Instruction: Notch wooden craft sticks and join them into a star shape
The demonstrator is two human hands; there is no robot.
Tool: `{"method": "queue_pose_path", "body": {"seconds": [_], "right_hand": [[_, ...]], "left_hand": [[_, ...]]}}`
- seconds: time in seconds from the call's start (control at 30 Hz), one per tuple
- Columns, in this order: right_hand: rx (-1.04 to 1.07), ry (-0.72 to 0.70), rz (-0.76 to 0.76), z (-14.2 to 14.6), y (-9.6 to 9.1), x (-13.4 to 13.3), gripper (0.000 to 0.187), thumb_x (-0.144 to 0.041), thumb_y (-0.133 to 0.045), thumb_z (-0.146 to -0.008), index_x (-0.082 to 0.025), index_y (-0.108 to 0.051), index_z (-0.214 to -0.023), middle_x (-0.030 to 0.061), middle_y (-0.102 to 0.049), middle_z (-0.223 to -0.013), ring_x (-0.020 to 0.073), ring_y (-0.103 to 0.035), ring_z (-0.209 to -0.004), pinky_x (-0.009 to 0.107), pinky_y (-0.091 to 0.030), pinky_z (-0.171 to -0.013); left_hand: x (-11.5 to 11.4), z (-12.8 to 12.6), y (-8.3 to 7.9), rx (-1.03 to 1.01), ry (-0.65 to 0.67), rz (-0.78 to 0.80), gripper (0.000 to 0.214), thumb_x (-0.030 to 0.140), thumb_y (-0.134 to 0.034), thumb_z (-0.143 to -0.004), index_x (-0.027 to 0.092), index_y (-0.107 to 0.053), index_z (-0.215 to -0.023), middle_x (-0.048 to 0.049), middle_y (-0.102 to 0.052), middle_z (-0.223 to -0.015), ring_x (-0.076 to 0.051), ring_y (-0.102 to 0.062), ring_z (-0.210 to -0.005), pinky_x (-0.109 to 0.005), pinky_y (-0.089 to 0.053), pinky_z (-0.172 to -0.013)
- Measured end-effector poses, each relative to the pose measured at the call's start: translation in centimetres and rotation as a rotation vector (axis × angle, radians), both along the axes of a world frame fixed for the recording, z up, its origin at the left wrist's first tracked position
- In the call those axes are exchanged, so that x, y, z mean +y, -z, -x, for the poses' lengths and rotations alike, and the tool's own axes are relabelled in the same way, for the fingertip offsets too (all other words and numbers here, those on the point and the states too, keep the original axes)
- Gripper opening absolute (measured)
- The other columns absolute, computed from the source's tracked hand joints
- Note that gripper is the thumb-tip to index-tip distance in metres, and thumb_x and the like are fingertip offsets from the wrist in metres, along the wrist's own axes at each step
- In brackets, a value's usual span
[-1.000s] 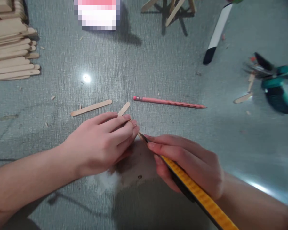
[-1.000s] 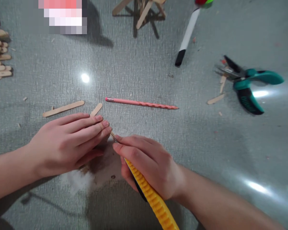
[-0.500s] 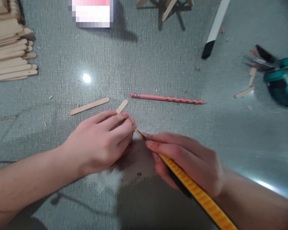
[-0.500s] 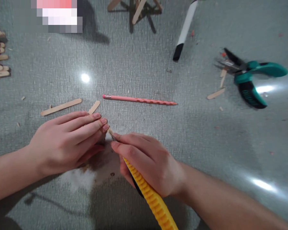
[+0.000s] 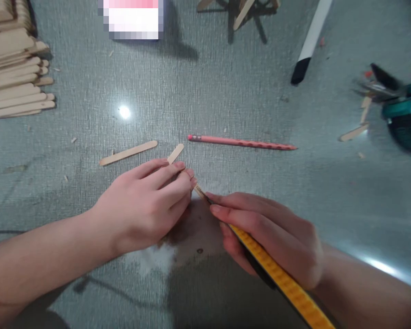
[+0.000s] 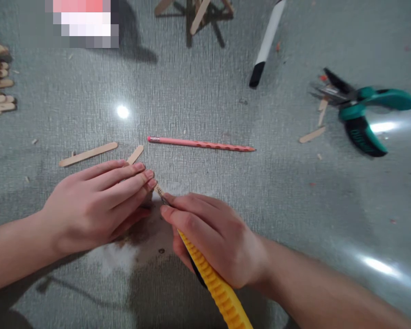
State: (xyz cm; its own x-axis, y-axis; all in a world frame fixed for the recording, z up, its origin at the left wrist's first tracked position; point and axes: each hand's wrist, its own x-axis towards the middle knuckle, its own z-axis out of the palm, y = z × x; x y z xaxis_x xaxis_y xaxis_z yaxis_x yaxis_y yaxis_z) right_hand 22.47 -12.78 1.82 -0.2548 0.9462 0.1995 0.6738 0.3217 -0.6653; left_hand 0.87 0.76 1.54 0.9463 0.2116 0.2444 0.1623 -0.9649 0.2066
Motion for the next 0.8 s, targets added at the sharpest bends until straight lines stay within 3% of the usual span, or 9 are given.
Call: {"method": "queue_pose_path", "body": {"seconds": [0.2, 0.33, 0.57, 0.8], "right_hand": [[-0.011, 0.005, -0.023, 0.05, 0.43, -0.41, 0.025, -0.011, -0.057, -0.095, -0.015, -0.061, -0.119, 0.0078, -0.076, -0.101, 0.0170, -0.074, -0.092, 0.025, -0.063, -0.080], [-0.001, 0.023, -0.017, 0.07, 0.51, -0.32, 0.027, -0.011, -0.057, -0.094, -0.018, -0.061, -0.120, 0.0086, -0.075, -0.109, 0.0151, -0.074, -0.087, 0.026, -0.064, -0.079], [-0.015, 0.031, -0.028, -0.02, 0.33, -0.47, 0.026, -0.015, -0.057, -0.095, -0.020, -0.062, -0.120, 0.0075, -0.078, -0.107, 0.0204, -0.076, -0.095, 0.030, -0.066, -0.078], [-0.031, 0.030, -0.022, -0.04, 0.22, -0.73, 0.027, -0.012, -0.058, -0.093, -0.017, -0.063, -0.119, 0.0095, -0.077, -0.109, 0.0203, -0.076, -0.098, 0.028, -0.065, -0.081]], "left_hand": [[-0.17, -0.09, -0.01, -0.026, -0.001, 0.011, 0.020, 0.020, -0.055, -0.100, 0.009, -0.066, -0.112, -0.0067, -0.076, -0.109, -0.023, -0.073, -0.107, -0.040, -0.061, -0.100], [-0.16, -0.23, -0.05, -0.033, 0.005, -0.009, 0.020, 0.020, -0.055, -0.099, 0.008, -0.066, -0.112, -0.0065, -0.077, -0.107, -0.023, -0.074, -0.105, -0.039, -0.062, -0.097], [-0.25, -0.16, 0.04, -0.039, -0.019, 0.003, 0.020, 0.018, -0.055, -0.099, 0.008, -0.066, -0.114, -0.0049, -0.077, -0.108, -0.022, -0.074, -0.106, -0.038, -0.063, -0.096], [-0.18, -0.16, -0.04, -0.043, -0.021, 0.029, 0.021, 0.021, -0.058, -0.099, 0.008, -0.067, -0.112, -0.0064, -0.077, -0.107, -0.021, -0.073, -0.105, -0.037, -0.063, -0.095]]}}
